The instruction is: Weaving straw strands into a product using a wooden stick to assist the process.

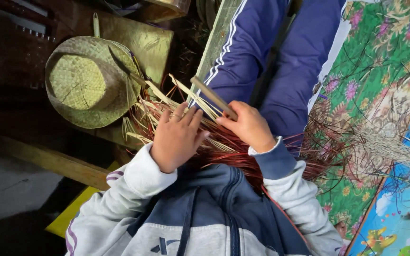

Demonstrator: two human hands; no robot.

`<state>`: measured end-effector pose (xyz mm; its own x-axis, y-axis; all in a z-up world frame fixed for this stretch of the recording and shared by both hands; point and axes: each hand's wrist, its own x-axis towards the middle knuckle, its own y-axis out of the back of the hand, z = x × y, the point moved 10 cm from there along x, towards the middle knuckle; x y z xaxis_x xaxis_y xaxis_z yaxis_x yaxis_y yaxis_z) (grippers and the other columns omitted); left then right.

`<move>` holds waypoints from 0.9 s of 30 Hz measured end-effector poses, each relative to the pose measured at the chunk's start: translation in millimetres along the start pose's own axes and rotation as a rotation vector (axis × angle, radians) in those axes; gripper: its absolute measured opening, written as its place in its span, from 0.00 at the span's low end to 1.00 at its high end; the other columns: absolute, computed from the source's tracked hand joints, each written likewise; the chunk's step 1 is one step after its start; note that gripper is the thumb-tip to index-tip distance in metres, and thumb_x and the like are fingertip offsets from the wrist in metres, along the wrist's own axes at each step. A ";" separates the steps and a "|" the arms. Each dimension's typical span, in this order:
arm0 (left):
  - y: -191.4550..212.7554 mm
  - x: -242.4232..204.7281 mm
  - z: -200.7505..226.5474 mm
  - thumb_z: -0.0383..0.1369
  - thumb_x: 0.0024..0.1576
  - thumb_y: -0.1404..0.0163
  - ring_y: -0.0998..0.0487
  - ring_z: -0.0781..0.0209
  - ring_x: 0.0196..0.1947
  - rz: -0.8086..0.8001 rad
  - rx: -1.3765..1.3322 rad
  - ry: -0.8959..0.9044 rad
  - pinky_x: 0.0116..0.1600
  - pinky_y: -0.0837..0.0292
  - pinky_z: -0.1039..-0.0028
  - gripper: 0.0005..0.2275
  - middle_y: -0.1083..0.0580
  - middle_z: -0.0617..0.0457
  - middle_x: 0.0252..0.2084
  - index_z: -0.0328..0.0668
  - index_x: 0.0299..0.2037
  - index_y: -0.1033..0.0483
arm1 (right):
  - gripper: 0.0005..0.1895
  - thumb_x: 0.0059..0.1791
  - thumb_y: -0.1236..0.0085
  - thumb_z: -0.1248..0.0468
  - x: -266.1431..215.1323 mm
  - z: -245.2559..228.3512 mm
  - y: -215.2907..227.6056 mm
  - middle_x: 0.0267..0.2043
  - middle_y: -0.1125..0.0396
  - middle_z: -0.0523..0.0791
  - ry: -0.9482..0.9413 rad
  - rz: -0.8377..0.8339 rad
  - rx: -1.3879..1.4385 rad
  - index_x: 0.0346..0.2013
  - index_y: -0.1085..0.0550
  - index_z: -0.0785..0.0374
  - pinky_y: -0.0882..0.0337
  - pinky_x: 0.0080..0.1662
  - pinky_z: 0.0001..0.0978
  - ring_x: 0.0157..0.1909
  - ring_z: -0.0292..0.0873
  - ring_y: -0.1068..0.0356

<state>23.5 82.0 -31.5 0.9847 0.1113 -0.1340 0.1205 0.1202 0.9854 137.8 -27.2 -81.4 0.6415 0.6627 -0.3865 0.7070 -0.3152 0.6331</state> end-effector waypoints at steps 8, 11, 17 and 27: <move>-36.3 -4.5 -12.0 0.57 0.63 0.60 0.21 0.53 0.53 0.050 0.000 -0.004 0.56 0.35 0.57 0.24 0.19 0.52 0.44 0.47 0.49 0.21 | 0.11 0.52 0.45 0.52 8.0 33.5 6.2 0.31 0.25 0.46 -0.113 0.031 0.112 0.43 0.26 0.54 0.27 0.43 0.47 0.41 0.54 0.24; -31.0 0.2 -16.3 0.54 0.64 0.61 0.18 0.50 0.40 0.068 -0.015 -0.012 0.47 0.32 0.57 0.22 0.20 0.52 0.32 0.47 0.37 0.20 | 0.06 0.55 0.48 0.56 6.8 36.6 32.9 0.23 0.26 0.39 -0.131 0.102 0.234 0.42 0.30 0.52 0.30 0.39 0.38 0.33 0.46 0.26; -26.5 17.7 -33.8 0.49 0.62 0.55 0.19 0.45 0.21 -0.077 0.009 0.068 0.27 0.28 0.56 0.13 0.23 0.52 0.27 0.50 0.36 0.27 | 0.05 0.55 0.45 0.56 -5.5 42.4 69.8 0.21 0.28 0.37 -0.108 0.204 0.275 0.39 0.29 0.50 0.34 0.37 0.30 0.28 0.39 0.32; 15.5 85.4 -3.5 0.34 0.61 0.50 0.31 0.53 0.62 0.330 0.028 -0.251 0.77 0.64 0.46 0.08 0.27 0.53 0.46 0.47 0.48 0.24 | 0.07 0.52 0.36 0.61 -36.6 -23.5 85.5 0.35 0.28 0.52 0.183 0.252 0.162 0.40 0.24 0.61 0.27 0.40 0.40 0.37 0.53 0.28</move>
<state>109.0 96.8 -28.0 0.9708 -0.1049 0.2157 -0.2067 0.0907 0.9742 167.8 -62.4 2.6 0.7482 0.6566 -0.0955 0.5808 -0.5784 0.5728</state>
